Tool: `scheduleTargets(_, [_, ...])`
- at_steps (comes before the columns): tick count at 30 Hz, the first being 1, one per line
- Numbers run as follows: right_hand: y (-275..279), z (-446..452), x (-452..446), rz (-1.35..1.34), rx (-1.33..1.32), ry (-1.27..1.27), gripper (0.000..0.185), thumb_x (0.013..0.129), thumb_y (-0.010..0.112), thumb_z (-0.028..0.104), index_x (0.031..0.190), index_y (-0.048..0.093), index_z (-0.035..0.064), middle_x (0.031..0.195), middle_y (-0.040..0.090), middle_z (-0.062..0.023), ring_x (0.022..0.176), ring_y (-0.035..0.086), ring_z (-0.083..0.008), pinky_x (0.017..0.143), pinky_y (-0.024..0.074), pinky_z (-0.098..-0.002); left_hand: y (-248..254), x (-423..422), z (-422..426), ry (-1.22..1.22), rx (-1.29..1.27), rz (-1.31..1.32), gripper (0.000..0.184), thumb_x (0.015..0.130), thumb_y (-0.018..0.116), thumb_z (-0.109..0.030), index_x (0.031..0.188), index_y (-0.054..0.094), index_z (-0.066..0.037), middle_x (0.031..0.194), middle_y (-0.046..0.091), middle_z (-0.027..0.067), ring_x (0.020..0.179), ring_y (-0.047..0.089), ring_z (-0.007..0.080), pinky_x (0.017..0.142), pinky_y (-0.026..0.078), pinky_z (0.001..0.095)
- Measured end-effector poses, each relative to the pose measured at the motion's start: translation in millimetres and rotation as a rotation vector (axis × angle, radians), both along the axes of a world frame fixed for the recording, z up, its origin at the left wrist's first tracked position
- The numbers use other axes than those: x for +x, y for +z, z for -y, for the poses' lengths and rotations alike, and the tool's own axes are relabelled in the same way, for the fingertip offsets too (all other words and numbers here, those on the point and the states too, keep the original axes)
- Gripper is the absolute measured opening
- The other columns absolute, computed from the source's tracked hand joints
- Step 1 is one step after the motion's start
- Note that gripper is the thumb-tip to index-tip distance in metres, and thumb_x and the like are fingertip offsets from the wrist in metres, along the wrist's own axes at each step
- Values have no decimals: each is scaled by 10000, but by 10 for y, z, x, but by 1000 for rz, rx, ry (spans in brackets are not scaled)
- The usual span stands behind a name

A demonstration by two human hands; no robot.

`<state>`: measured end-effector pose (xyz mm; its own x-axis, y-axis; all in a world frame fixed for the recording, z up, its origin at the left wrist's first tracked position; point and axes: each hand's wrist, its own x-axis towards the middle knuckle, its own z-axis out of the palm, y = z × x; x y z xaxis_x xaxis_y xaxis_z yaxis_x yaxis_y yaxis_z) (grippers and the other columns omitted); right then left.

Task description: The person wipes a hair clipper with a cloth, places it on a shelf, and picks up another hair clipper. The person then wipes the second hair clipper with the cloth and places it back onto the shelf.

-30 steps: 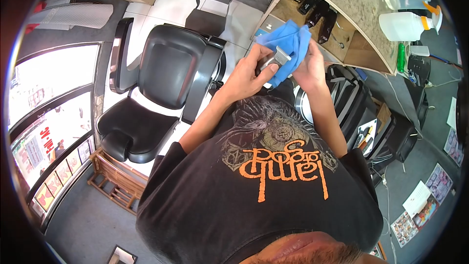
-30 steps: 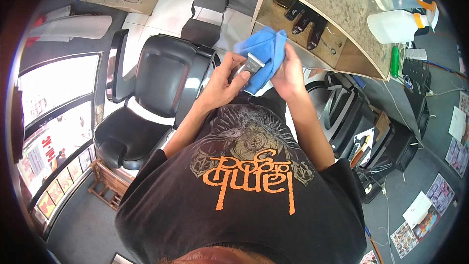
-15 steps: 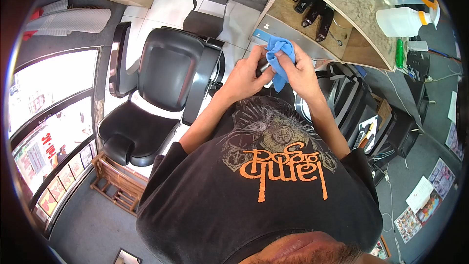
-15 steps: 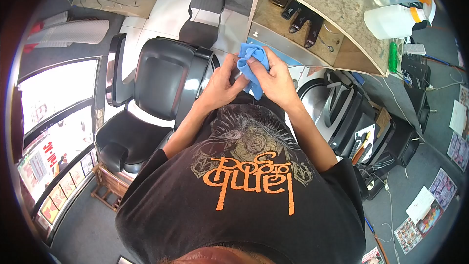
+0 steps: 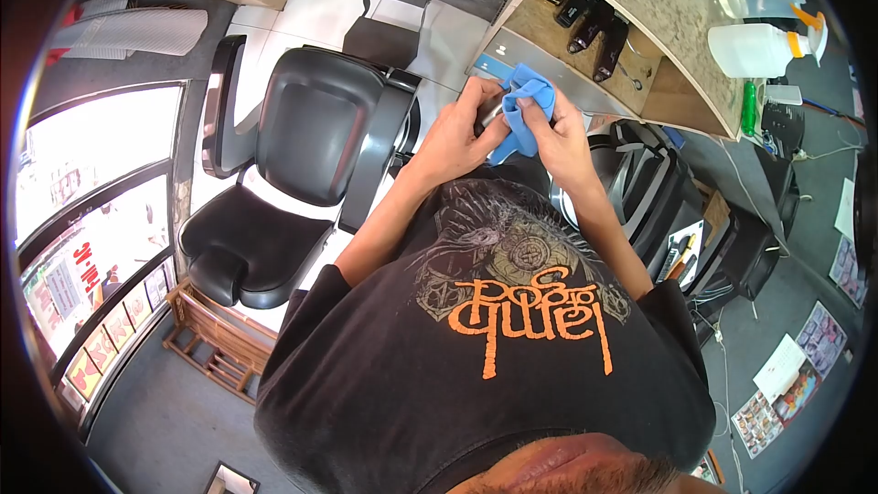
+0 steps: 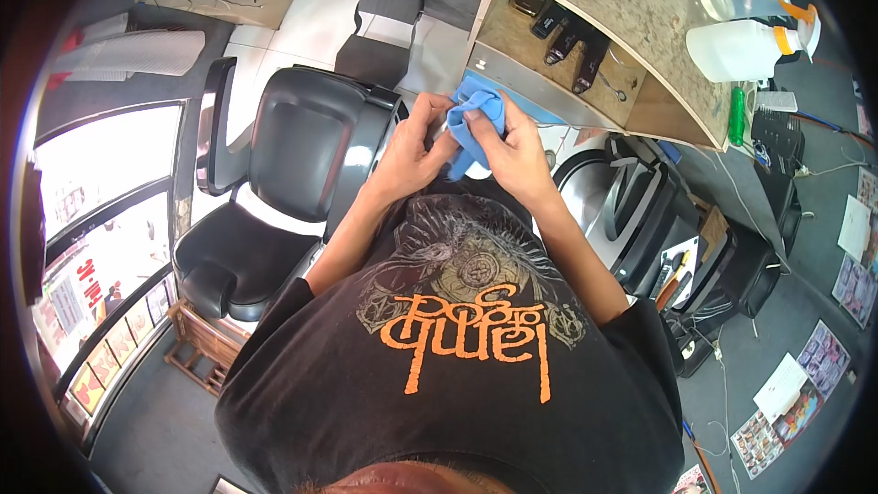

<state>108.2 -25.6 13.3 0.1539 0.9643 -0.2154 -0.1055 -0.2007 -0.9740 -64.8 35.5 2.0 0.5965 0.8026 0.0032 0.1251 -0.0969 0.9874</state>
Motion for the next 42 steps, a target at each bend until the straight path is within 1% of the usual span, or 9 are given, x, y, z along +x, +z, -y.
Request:
scheduleTargets(4, [56,-57,42,117,-7,-5,205,1059,600,194,1146,665,21,945,695,-3,852,597,-57,763,510,-243,-37,8,-4,-8,17,-3,309,998,633,-132,1224,481,15,906,692,161,788,671,197,722,510,342])
scheduleTargets(7, [60,-68,80,6,-151,-83,238,1062,569,212,1165,676,26,988,714,-36,884,640,-94,805,525,-275,-29,18,16,-22,-13,2,306,1005,626,-137,1230,481,12,912,692,146,767,664,182,705,507,337])
scheduleTargets(10, [24,-128,158,-391,-217,-325,313,1065,543,266,1201,676,17,1081,724,-76,966,679,-158,881,537,-329,-43,37,39,-43,-68,81,291,1030,593,-163,1242,476,-1,896,675,115,675,619,142,624,480,300])
scheduleTargets(15, [101,-115,243,-621,-313,-352,490,1099,363,374,1322,600,8,1293,685,-148,1179,659,-262,1080,482,-444,31,7,2,-59,-368,225,254,1077,521,-206,1245,462,-26,854,614,63,556,514,75,499,398,232])
scheduleTargets(24, [27,-80,269,-641,-331,-409,449,1081,474,412,1287,610,37,1216,705,-125,1153,659,-257,1067,468,-441,22,-5,4,-57,-370,207,298,1082,497,-247,1275,454,-24,864,627,74,543,512,80,474,394,224])
scheduleTargets(30, [126,-72,246,-476,-291,-358,397,1076,530,378,1238,643,33,1143,721,-85,1050,688,-192,980,513,-368,-66,4,27,-53,-234,136,308,1062,547,-235,1265,465,-19,850,629,62,563,520,79,505,410,239])
scheduleTargets(36, [243,-37,91,115,-55,78,262,1061,608,230,1206,670,20,1003,725,-49,924,696,-134,826,542,-280,-22,-42,-29,-125,-30,-50,304,1011,629,-130,1246,490,4,965,709,131,812,686,186,708,520,332])
scheduleTargets(38, [226,-46,121,58,-96,75,223,1048,630,187,1196,666,24,961,720,-39,804,697,-119,703,559,-264,42,-42,-34,-133,-73,-51,313,998,643,-113,1245,497,10,1028,727,154,915,716,223,777,536,361])
scheduleTargets(42, [292,-82,154,-78,-153,100,221,1049,624,196,1181,669,24,947,725,-39,691,683,-113,590,555,-260,-15,-34,-13,-129,-25,16,311,1004,641,-122,1245,498,15,1059,727,166,916,724,229,773,539,356])
